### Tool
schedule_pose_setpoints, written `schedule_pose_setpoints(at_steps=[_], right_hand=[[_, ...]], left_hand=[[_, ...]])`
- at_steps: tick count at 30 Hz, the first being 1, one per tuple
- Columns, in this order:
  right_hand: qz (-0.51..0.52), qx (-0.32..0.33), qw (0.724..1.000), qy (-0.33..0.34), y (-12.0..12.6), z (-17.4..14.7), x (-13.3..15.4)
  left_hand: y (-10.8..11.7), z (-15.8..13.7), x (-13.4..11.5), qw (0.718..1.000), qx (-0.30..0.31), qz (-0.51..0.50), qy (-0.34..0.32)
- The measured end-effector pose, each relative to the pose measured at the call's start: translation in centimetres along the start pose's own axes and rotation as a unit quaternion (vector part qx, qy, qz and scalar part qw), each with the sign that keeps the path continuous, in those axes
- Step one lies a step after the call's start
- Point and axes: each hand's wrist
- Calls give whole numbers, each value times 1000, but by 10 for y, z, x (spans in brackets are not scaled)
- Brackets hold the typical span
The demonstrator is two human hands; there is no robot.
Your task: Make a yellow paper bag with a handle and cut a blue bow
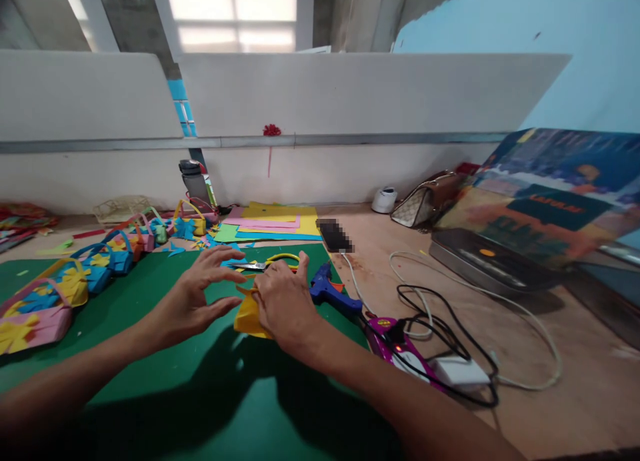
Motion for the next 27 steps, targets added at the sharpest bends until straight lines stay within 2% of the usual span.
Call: schedule_pose_setpoints(at_steps=[3, 7, 11, 14, 18, 19, 20, 23, 27], right_hand=[[-9, 0, 1000, 22, 1, -4, 4], [0, 2, 999, 51, 1, -8, 10], [24, -5, 997, 79, 1, -10, 17], [76, -43, 993, 78, 9, -11, 19], [187, -158, 969, 28, 25, -11, 7], [219, -170, 961, 9, 26, -12, 3], [254, -169, 952, -15, 25, -12, -1], [359, -107, 925, -70, 11, -16, -11], [424, -68, 896, -114, -15, -21, -16]], left_hand=[[-5, -2, -1, 999, 33, 32, 2], [-8, -7, -2, 998, 28, 47, -8], [-3, -14, -3, 999, 45, 5, -7], [7, -23, -1, 999, 10, -41, 30], [27, -36, 8, 983, -2, -107, 150], [31, -40, 11, 975, -2, -128, 181], [34, -43, 13, 967, -2, -150, 204], [36, -52, 20, 948, 3, -198, 249], [31, -61, 30, 928, 24, -252, 274]])
Point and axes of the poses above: each hand's wrist, its own z-axis towards the middle knuckle, its own y-axis out of the back of the hand, x = y × z, and after that the axes turned 7 degrees about -x, right-handed
